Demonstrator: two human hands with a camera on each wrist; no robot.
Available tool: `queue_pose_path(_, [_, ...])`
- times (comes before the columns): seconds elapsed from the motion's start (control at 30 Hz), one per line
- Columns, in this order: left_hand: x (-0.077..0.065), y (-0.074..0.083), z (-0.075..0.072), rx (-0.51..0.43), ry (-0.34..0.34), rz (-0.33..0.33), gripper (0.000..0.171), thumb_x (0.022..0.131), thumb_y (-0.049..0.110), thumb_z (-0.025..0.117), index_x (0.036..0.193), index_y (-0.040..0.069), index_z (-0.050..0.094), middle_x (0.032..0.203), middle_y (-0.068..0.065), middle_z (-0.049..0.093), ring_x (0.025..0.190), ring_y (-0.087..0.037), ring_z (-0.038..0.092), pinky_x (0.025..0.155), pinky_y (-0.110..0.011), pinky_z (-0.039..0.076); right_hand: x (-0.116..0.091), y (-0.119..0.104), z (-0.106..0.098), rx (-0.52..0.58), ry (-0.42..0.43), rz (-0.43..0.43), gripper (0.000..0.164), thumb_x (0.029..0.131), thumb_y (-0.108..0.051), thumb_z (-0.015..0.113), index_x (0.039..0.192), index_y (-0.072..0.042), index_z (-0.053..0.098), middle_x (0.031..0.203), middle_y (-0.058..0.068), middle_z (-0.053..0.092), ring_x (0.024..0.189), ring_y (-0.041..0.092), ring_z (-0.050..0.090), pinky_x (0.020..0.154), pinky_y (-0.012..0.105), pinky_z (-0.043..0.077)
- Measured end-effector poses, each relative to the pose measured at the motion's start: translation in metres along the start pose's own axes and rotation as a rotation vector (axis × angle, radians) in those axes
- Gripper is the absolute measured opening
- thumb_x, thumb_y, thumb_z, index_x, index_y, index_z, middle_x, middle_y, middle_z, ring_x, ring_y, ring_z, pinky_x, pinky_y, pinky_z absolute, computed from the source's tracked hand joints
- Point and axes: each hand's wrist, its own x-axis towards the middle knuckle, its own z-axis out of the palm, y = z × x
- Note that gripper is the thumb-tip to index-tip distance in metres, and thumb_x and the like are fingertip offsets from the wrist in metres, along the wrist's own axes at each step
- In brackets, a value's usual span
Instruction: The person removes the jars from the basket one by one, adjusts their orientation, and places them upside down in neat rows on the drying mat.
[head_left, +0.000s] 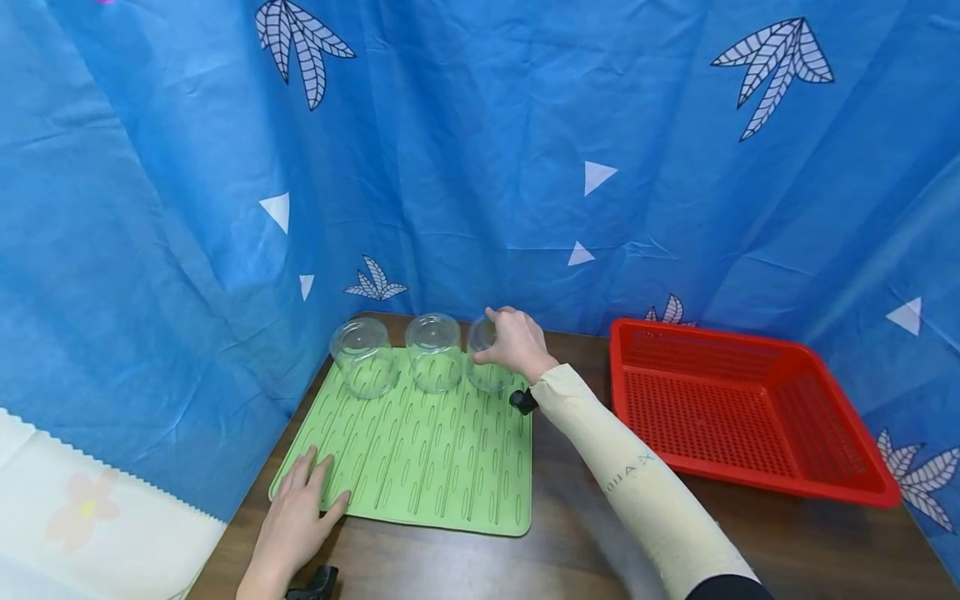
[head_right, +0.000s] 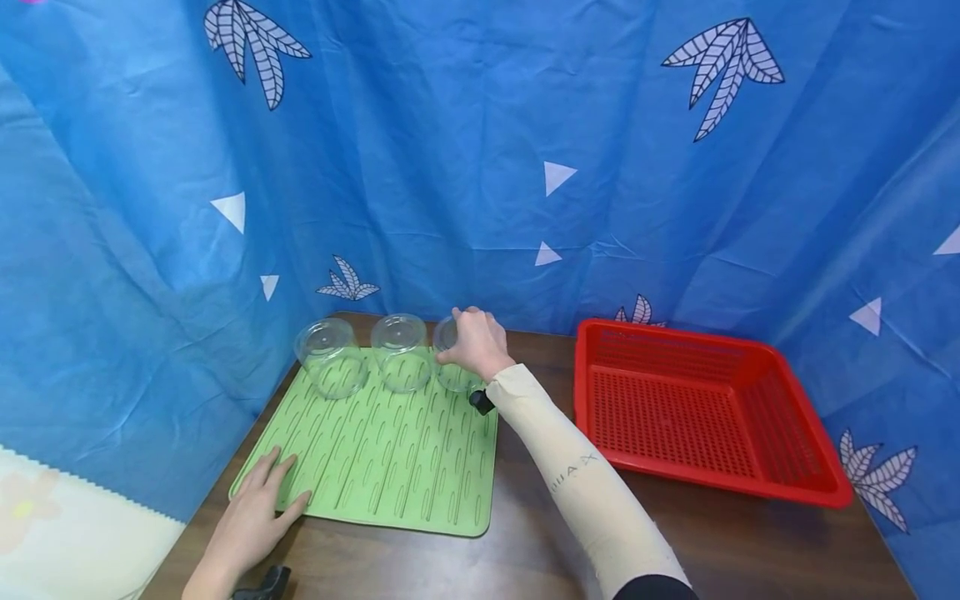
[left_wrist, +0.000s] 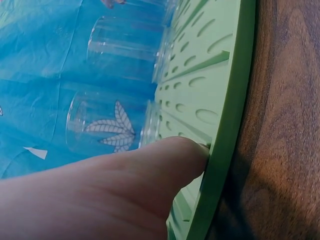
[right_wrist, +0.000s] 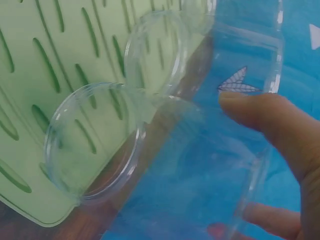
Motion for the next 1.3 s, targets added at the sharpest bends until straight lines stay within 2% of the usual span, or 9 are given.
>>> queue_pose_path(0.1, [0.000, 0.000, -0.001, 0.002, 0.004, -0.002, 0.069, 0.101, 0.025, 0.081, 0.150, -0.014, 0.054, 0.161, -0.044, 0.037, 0.147, -0.066, 0.034, 0.115, -0.079, 0.035, 0.001, -0.002, 0.003, -0.013, 0.000, 0.006, 0.100, 0.080, -0.046, 0.099, 0.162, -0.009, 0.055, 0.161, 0.019, 0.055, 0.126, 0.038, 0.065, 0.071, 0.037, 0.062])
queue_pose_path(0.17, [0.001, 0.000, -0.002, 0.005, 0.002, -0.005, 0.069, 0.101, 0.025, 0.081, 0.150, -0.014, 0.054, 0.161, -0.044, 0.037, 0.146, -0.066, 0.035, 0.115, -0.080, 0.035, 0.002, -0.003, 0.005, -0.013, -0.005, 0.013, 0.100, 0.081, -0.047, 0.098, 0.163, -0.011, 0.053, 0.164, 0.019, 0.052, 0.143, 0.045, 0.054, 0.088, 0.047, 0.064])
queue_pose_path(0.2, [0.002, 0.000, -0.002, 0.007, 0.000, -0.006, 0.069, 0.101, 0.026, 0.081, 0.150, -0.014, 0.054, 0.161, -0.044, 0.037, 0.146, -0.066, 0.035, 0.114, -0.080, 0.035, 0.002, -0.003, 0.006, -0.013, -0.008, 0.016, 0.100, 0.082, -0.047, 0.098, 0.164, -0.011, 0.052, 0.164, 0.019, 0.051, 0.145, 0.045, 0.052, 0.093, 0.050, 0.063])
queue_pose_path(0.47, [0.002, -0.002, -0.003, 0.021, -0.017, -0.016, 0.070, 0.101, 0.028, 0.081, 0.150, -0.014, 0.054, 0.161, -0.044, 0.037, 0.145, -0.066, 0.036, 0.113, -0.080, 0.037, 0.002, -0.004, 0.013, 0.004, -0.018, 0.008, 0.102, 0.086, -0.049, 0.094, 0.168, -0.012, 0.046, 0.167, 0.019, 0.047, 0.149, 0.048, 0.047, 0.099, 0.052, 0.061])
queue_pose_path(0.7, [0.005, -0.002, -0.003, 0.015, -0.014, -0.004, 0.069, 0.102, 0.028, 0.080, 0.151, -0.013, 0.053, 0.161, -0.044, 0.036, 0.145, -0.067, 0.036, 0.113, -0.080, 0.037, 0.001, 0.001, 0.011, 0.054, -0.005, 0.022, 0.111, 0.086, -0.049, 0.094, 0.172, -0.009, 0.036, 0.169, 0.023, 0.042, 0.149, 0.048, 0.046, 0.106, 0.056, 0.057])
queue_pose_path(0.83, [0.007, 0.000, -0.003, 0.005, -0.011, 0.008, 0.069, 0.102, 0.027, 0.080, 0.151, -0.013, 0.053, 0.161, -0.044, 0.036, 0.145, -0.067, 0.035, 0.114, -0.080, 0.036, -0.003, 0.004, -0.002, 0.092, 0.015, 0.014, 0.108, 0.091, -0.052, 0.088, 0.173, -0.008, 0.033, 0.169, 0.024, 0.040, 0.151, 0.047, 0.044, 0.111, 0.058, 0.054])
queue_pose_path(1.07, [0.010, 0.002, -0.005, 0.012, -0.034, 0.003, 0.069, 0.103, 0.027, 0.079, 0.151, -0.014, 0.052, 0.161, -0.045, 0.035, 0.146, -0.067, 0.034, 0.114, -0.081, 0.035, -0.020, 0.010, -0.036, 0.173, 0.098, -0.015, 0.088, 0.106, -0.059, 0.063, 0.171, -0.006, 0.037, 0.170, 0.025, 0.039, 0.155, 0.046, 0.039, 0.120, 0.062, 0.043])
queue_pose_path(1.2, [0.012, 0.003, -0.007, 0.025, -0.029, 0.005, 0.068, 0.102, 0.026, 0.079, 0.150, -0.014, 0.053, 0.159, -0.046, 0.037, 0.144, -0.067, 0.037, 0.112, -0.081, 0.038, -0.034, 0.013, -0.050, 0.184, 0.137, -0.035, 0.086, 0.107, -0.063, 0.056, 0.171, -0.009, 0.037, 0.171, 0.021, 0.038, 0.157, 0.043, 0.037, 0.124, 0.062, 0.039])
queue_pose_path(1.3, [0.015, 0.006, -0.009, 0.034, -0.013, 0.010, 0.066, 0.103, 0.026, 0.078, 0.150, -0.014, 0.054, 0.157, -0.046, 0.039, 0.143, -0.066, 0.040, 0.112, -0.079, 0.039, -0.049, 0.013, -0.060, 0.185, 0.162, -0.048, 0.087, 0.107, -0.065, 0.057, 0.172, -0.011, 0.036, 0.174, 0.017, 0.036, 0.158, 0.040, 0.035, 0.124, 0.062, 0.038])
